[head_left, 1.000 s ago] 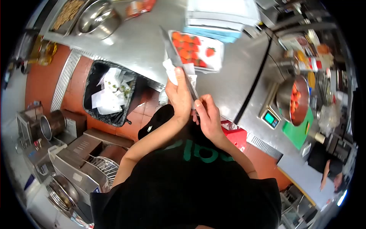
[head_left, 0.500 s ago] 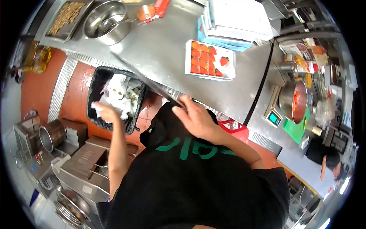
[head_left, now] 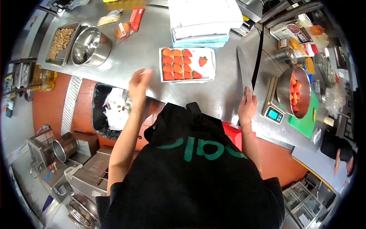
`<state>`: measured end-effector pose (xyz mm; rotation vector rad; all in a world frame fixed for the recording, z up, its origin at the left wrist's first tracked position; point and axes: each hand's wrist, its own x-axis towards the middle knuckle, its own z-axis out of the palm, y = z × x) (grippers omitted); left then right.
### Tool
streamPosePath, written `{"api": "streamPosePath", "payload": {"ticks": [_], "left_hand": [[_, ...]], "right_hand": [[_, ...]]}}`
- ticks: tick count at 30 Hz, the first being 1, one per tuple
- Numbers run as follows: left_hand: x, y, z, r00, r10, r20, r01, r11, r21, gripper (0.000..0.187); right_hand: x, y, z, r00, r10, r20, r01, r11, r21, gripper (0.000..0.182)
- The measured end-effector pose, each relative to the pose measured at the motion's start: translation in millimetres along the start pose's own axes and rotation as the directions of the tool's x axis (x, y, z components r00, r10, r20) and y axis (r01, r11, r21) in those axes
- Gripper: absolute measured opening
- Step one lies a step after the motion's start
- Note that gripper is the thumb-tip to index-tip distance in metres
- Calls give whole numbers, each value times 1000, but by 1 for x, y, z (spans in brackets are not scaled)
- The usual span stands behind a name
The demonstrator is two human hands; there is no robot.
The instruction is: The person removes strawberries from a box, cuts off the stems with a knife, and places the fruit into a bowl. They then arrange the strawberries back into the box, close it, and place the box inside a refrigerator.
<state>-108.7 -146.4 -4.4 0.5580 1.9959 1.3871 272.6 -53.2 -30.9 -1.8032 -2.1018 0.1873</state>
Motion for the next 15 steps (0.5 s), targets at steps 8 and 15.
{"api": "streamPosePath", "payload": {"ticks": [8,15], "left_hand": [[19,-5,30,929,-151,339,201,972,-119,51],[15,1,13,857,-209,471,334,921,-200,49]], "right_hand": [[44,-25,-26,985,-168,-31,168,986,11,24],[94,-131,9,748,-658,86,633,747,203,33]]}}
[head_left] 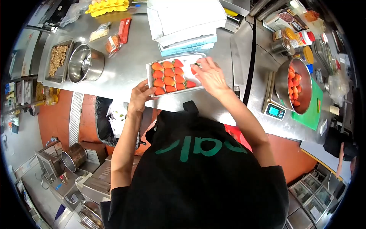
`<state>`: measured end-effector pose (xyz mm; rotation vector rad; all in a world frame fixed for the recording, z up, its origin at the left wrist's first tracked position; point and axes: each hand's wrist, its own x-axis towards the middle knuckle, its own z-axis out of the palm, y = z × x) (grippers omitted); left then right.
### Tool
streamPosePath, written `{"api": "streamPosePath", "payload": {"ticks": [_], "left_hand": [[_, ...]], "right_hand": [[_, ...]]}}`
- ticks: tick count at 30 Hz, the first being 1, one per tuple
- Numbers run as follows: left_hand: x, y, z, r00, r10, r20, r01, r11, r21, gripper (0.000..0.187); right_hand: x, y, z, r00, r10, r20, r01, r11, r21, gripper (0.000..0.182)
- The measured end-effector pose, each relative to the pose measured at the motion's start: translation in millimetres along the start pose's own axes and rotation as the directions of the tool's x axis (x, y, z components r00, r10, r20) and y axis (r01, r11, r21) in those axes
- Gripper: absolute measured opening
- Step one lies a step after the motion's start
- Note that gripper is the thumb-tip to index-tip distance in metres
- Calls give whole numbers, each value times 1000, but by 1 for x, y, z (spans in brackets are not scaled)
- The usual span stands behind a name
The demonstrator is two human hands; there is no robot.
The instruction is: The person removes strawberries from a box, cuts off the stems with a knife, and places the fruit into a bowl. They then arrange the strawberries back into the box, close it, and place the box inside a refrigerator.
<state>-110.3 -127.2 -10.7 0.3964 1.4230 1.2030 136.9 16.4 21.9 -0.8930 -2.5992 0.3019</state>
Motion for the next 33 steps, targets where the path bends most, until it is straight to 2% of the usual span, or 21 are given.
{"api": "streamPosePath", "payload": {"ticks": [1,2,4,5,6,8,9,11,12,14,18,22,24,25,27,28,31,32,33], "left_hand": [[0,0,-1,1000,-8,11,8,1000,24,49],[2,-1,-4,1000,-13,11,13,1000,18,49],[3,-3,-8,996,-18,85,22,999,-49,50],[4,-3,-9,995,-40,95,45,998,-50,50],[3,-1,-9,995,-41,93,47,997,-57,50],[-1,1,-11,993,-26,115,40,992,-122,49],[-3,1,-13,993,-31,112,45,992,-121,49],[-6,3,-17,990,-34,139,53,990,-133,50],[-8,6,-16,989,-39,141,57,991,-125,50],[-15,14,-10,993,-35,112,51,988,-148,52],[-28,28,30,982,-25,188,37,998,-58,54],[-28,1,88,947,-107,304,175,963,-205,56],[-25,-11,109,945,-200,259,239,962,-130,56],[-24,-18,117,941,-212,266,251,960,-125,56],[-24,-30,130,893,-151,425,272,932,-240,58],[-26,-33,135,890,-162,426,279,933,-228,58],[-29,-43,153,886,-201,418,294,941,-170,61],[-29,-51,157,880,-213,424,305,939,-161,61],[-28,-58,160,880,-206,427,297,942,-157,61]], "right_hand": [[6,2,11,989,-56,138,69,994,-88,37],[10,5,20,988,-57,145,70,994,-89,37],[12,10,29,906,0,423,88,978,-188,42],[8,11,29,931,-12,364,57,992,-114,38],[8,5,23,929,-16,370,62,991,-114,38],[6,-12,4,984,115,139,-123,991,52,33],[6,-16,-2,983,116,142,-125,991,56,33],[5,-19,-13,983,152,99,-172,957,235,34],[5,-22,-18,982,160,97,-179,954,239,34],[3,-27,-26,998,57,-2,-57,992,116,40],[-15,-8,-44,992,126,-15,-123,984,131,46],[-42,13,-72,986,151,71,-148,988,-40,42],[-61,11,-92,978,194,-79,-198,979,-47,34],[-78,12,-93,976,206,-74,-210,976,-49,34],[-108,14,-93,967,248,64,-242,966,-88,28],[-114,13,-93,964,260,63,-254,964,-81,28],[-130,20,-92,887,363,287,-334,931,-144,27],[-136,26,-90,881,375,289,-348,927,-144,27],[-140,32,-88,849,387,359,-364,922,-134,27]]}}
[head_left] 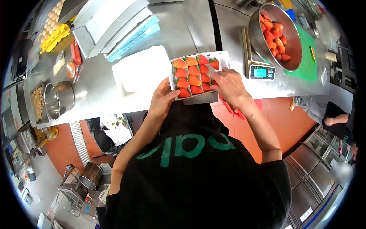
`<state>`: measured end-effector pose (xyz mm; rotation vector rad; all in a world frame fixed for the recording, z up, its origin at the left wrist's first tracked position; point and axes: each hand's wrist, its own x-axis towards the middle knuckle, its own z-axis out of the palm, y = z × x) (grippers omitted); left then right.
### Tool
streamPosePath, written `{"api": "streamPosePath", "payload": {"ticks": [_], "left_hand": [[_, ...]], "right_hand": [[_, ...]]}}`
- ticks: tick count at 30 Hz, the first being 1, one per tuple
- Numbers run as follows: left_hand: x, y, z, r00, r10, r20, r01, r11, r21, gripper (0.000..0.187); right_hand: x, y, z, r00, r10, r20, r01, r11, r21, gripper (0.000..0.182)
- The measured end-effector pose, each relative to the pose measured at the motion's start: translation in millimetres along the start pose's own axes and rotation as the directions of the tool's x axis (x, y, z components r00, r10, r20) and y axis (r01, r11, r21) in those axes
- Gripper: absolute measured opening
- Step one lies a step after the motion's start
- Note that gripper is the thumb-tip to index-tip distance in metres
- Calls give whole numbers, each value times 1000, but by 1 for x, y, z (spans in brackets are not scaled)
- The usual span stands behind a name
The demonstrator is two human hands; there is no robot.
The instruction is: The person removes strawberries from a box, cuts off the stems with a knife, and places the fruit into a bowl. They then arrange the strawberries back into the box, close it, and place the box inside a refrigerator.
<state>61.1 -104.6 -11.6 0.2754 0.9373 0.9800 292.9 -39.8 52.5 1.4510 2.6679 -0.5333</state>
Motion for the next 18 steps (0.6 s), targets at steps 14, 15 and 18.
{"api": "streamPosePath", "payload": {"ticks": [14,15,18], "left_hand": [[7,-22,49,1000,26,-11,-27,995,-96,56],[7,-23,49,1000,17,-11,-18,994,-107,55],[14,-33,44,998,57,-22,-59,991,-123,53]], "right_hand": [[-1,76,-14,992,124,-32,-90,847,523,24],[2,83,-15,991,135,10,-112,781,614,24],[8,89,-25,952,249,179,-281,478,832,24]]}}
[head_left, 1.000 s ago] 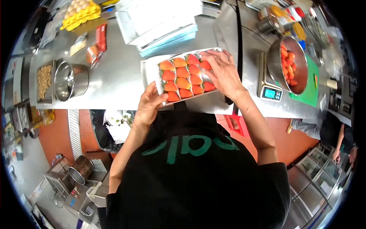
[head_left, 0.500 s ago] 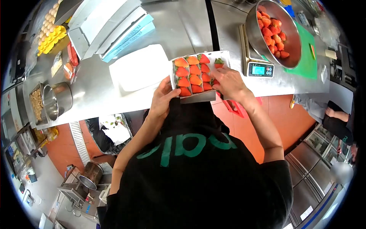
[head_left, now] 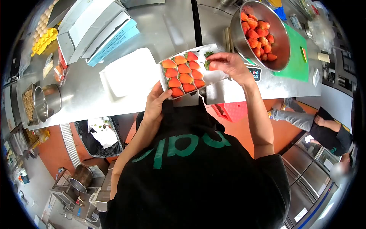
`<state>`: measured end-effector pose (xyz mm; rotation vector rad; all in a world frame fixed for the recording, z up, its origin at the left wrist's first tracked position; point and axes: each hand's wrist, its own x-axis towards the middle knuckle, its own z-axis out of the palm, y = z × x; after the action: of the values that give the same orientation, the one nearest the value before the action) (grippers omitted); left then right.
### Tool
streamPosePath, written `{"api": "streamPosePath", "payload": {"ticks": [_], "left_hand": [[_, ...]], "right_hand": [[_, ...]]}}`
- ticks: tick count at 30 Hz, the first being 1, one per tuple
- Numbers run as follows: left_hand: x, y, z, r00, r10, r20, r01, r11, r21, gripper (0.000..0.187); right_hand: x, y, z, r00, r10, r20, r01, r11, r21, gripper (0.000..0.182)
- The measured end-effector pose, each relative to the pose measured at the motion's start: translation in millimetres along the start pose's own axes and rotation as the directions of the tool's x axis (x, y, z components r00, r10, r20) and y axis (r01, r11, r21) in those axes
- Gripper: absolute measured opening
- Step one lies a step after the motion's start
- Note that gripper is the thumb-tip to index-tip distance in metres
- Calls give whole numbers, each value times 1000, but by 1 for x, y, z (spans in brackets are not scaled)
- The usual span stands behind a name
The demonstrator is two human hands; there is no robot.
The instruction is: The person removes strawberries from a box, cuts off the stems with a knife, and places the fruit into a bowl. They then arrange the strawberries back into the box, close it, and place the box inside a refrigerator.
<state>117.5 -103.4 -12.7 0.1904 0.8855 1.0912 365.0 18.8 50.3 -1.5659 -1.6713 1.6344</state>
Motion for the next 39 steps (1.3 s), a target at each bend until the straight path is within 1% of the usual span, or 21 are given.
{"api": "streamPosePath", "payload": {"ticks": [1,2,3,5,7,9,11,13,14,15,17,19,21,25,29,31,32,35,37,38,39], "left_hand": [[3,-3,-3,999,44,-5,-44,999,-4,52],[4,-5,-7,999,50,-4,-50,999,-6,52],[5,-4,-10,997,71,-33,-71,997,2,51],[9,-6,-21,994,95,-60,-95,995,14,50],[11,-1,-25,969,229,-92,-221,971,91,50],[6,7,-27,976,179,-124,-176,984,39,50],[2,14,-30,985,140,-100,-138,990,32,50],[-1,17,-32,984,103,-149,-93,993,68,51],[-2,17,-32,981,61,-185,-44,994,97,52],[-2,13,-32,980,63,-191,-45,994,98,52],[-2,1,-30,977,161,-137,-152,986,72,55],[-3,0,-24,983,118,-138,-114,993,40,57],[2,-1,-25,985,102,-137,-94,994,63,58],[13,4,-24,985,64,-159,-47,993,110,56],[8,7,-17,973,53,-223,-12,984,179,55],[6,1,-27,966,186,-182,-164,978,129,56],[3,0,-33,975,166,-145,-160,986,49,53],[2,-5,-47,975,156,-156,-151,988,46,51],[-2,4,-40,977,99,-190,-99,995,12,51],[-4,8,-37,975,42,-219,-48,999,-24,50],[-4,10,-38,974,51,-220,-57,998,-24,50]], "right_hand": [[1,-4,-3,985,175,9,-172,953,249,24],[7,9,-6,985,155,72,-171,909,380,28],[8,15,-5,986,152,73,-169,911,377,28],[13,24,-1,972,127,198,-235,578,781,36],[18,16,9,963,123,240,-268,550,791,41],[22,5,15,904,-142,404,-298,469,831,40],[25,1,20,898,-146,415,-306,472,827,39],[25,-15,31,996,52,75,-80,901,426,35],[32,1,34,997,-70,19,63,968,244,29],[36,4,44,967,-244,-77,248,967,50,25],[30,7,55,895,-435,-103,340,812,-474,22],[20,2,62,888,-457,-54,360,763,-537,21],[14,10,66,816,-577,-35,387,591,-707,23],[12,14,66,832,-555,-12,337,522,-784,30],[15,16,63,877,-480,19,314,543,-779,32],[15,15,66,844,-536,19,394,597,-699,31],[15,13,68,844,-535,20,395,598,-697,31],[12,-13,72,773,-634,-41,493,640,-590,22],[12,-24,71,661,-693,-289,503,695,-514,12],[14,-2,67,608,-684,-404,396,701,-592,5],[11,12,68,603,-690,-400,404,697,-592,5]]}}
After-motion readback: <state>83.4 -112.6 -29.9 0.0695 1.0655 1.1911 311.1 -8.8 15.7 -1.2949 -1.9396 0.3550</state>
